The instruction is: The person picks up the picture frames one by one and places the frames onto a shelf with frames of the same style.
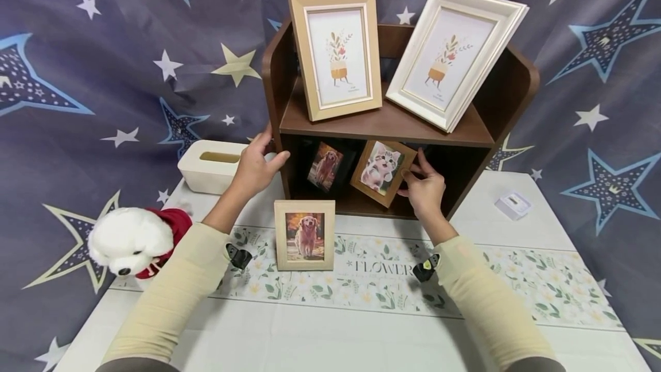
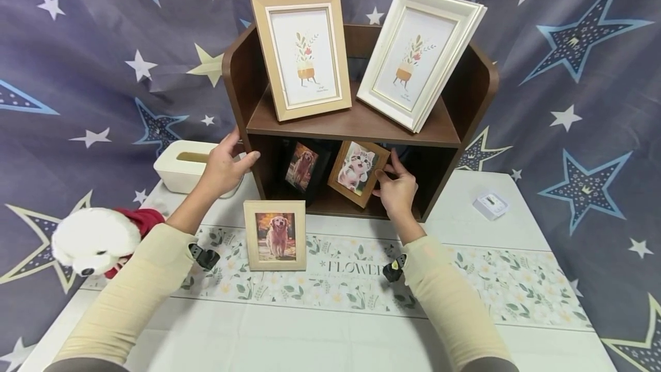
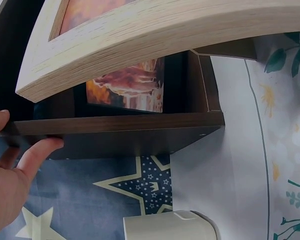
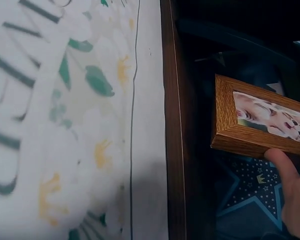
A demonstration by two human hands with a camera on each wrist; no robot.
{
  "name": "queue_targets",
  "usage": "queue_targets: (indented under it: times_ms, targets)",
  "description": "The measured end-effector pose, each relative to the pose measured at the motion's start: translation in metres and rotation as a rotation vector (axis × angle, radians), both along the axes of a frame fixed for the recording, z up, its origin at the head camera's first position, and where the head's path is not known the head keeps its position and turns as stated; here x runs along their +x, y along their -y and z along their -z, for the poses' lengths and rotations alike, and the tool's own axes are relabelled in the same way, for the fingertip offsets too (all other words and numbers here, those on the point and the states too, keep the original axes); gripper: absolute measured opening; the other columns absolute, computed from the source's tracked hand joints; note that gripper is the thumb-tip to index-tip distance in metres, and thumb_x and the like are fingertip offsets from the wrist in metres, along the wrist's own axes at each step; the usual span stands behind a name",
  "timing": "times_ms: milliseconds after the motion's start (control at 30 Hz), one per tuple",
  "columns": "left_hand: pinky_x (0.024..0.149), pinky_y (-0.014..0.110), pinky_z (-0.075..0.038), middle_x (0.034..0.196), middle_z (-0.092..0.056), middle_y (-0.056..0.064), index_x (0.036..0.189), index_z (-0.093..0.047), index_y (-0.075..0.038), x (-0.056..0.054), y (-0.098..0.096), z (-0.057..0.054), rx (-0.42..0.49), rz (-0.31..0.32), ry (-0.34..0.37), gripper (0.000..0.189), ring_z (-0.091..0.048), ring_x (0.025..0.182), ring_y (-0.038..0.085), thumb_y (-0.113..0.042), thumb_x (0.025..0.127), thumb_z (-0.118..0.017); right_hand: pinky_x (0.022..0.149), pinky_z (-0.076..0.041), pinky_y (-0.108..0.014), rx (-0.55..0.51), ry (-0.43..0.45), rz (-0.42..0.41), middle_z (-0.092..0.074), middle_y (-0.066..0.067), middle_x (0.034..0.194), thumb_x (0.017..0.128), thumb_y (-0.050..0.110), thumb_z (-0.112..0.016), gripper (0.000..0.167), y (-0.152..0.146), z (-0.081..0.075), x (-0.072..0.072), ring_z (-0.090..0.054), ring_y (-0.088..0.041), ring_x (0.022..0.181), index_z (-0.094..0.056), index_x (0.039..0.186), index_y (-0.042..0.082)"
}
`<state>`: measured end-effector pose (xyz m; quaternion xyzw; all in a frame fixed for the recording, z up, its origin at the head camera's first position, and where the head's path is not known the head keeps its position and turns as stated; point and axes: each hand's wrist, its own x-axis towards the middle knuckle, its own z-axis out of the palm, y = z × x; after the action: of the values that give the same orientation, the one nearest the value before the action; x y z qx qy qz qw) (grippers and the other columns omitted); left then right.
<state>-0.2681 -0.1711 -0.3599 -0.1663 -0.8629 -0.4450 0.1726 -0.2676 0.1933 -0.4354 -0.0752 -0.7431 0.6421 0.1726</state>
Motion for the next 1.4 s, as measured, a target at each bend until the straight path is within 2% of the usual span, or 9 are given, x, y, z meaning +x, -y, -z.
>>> queue_targets:
  times_ms: [167,367,667,967,1100,1200,1400]
  targets:
    - [0.107,0.053,-0.051,0.138,-0.057,0.026,0.160,-0.032,-0.011,0.000,-0.001,0.001,-0.023,-0.019,-0.003,0.077,-0.058,0.126,0.042,-0.008,0.094,-0.071,0.054,-0.062,-0.025,-0.010,-0.008,0.006,-0.067,-0.017,0.125,0.097,0.006,-0.066,0.066,0.006,0.001,-0.005,-0.069,0.002,0.079,-0.045,0.151,0.037]
    - [0.107,0.054,-0.050,0.138,-0.056,0.026,0.161,-0.032,-0.011,0.000,-0.001,0.001,-0.032,-0.021,-0.002,0.076,-0.057,0.126,0.042,-0.009,0.095,-0.070,0.054,-0.062,-0.025,-0.015,0.004,0.014,-0.067,-0.015,0.124,0.097,0.005,-0.065,0.067,0.011,0.003,-0.009,-0.069,0.001,0.080,-0.044,0.152,0.038]
    - [0.106,0.052,-0.052,0.138,-0.057,0.027,0.161,-0.033,-0.012,0.000,0.000,0.000,-0.029,-0.024,-0.001,0.076,-0.059,0.124,0.042,-0.008,0.094,-0.070,0.053,-0.062,-0.027,-0.037,0.001,0.024,-0.067,-0.015,0.122,0.097,0.005,-0.066,0.066,0.021,0.009,-0.013,-0.068,0.001,0.074,-0.044,0.155,0.029]
    - [0.107,0.051,-0.052,0.139,-0.056,0.026,0.161,-0.032,-0.014,0.001,-0.001,0.000,-0.013,-0.014,0.008,0.077,-0.059,0.124,0.041,-0.007,0.095,-0.070,0.054,-0.062,-0.027,-0.027,0.008,0.019,-0.069,-0.014,0.124,0.097,0.005,-0.066,0.065,0.030,0.011,-0.017,-0.072,-0.009,0.080,-0.046,0.152,0.034]
    - [0.106,0.051,-0.052,0.138,-0.056,0.026,0.161,-0.032,-0.013,0.001,-0.001,0.000,-0.009,-0.010,0.008,0.077,-0.060,0.122,0.041,-0.007,0.095,-0.070,0.051,-0.061,-0.025,-0.032,0.011,0.029,-0.070,-0.014,0.123,0.097,0.004,-0.066,0.065,0.032,0.011,-0.018,-0.070,-0.004,0.075,-0.047,0.151,0.035]
    - [0.107,0.051,-0.052,0.138,-0.056,0.026,0.161,-0.032,-0.013,0.001,-0.001,0.001,-0.008,-0.007,0.001,0.077,-0.059,0.123,0.041,-0.007,0.095,-0.070,0.053,-0.062,-0.028,-0.024,0.017,0.029,-0.069,-0.014,0.124,0.097,0.005,-0.065,0.065,0.032,0.012,-0.021,-0.068,0.001,0.073,-0.046,0.150,0.037]
    - [0.108,0.053,-0.051,0.139,-0.055,0.027,0.161,-0.030,-0.012,0.000,-0.001,0.001,-0.006,0.004,-0.011,0.077,-0.058,0.125,0.042,-0.007,0.095,-0.069,0.066,-0.064,-0.049,-0.017,0.043,0.031,-0.067,-0.011,0.125,0.099,0.004,-0.064,0.066,0.033,0.013,-0.022,-0.066,0.004,0.080,-0.045,0.150,0.041]
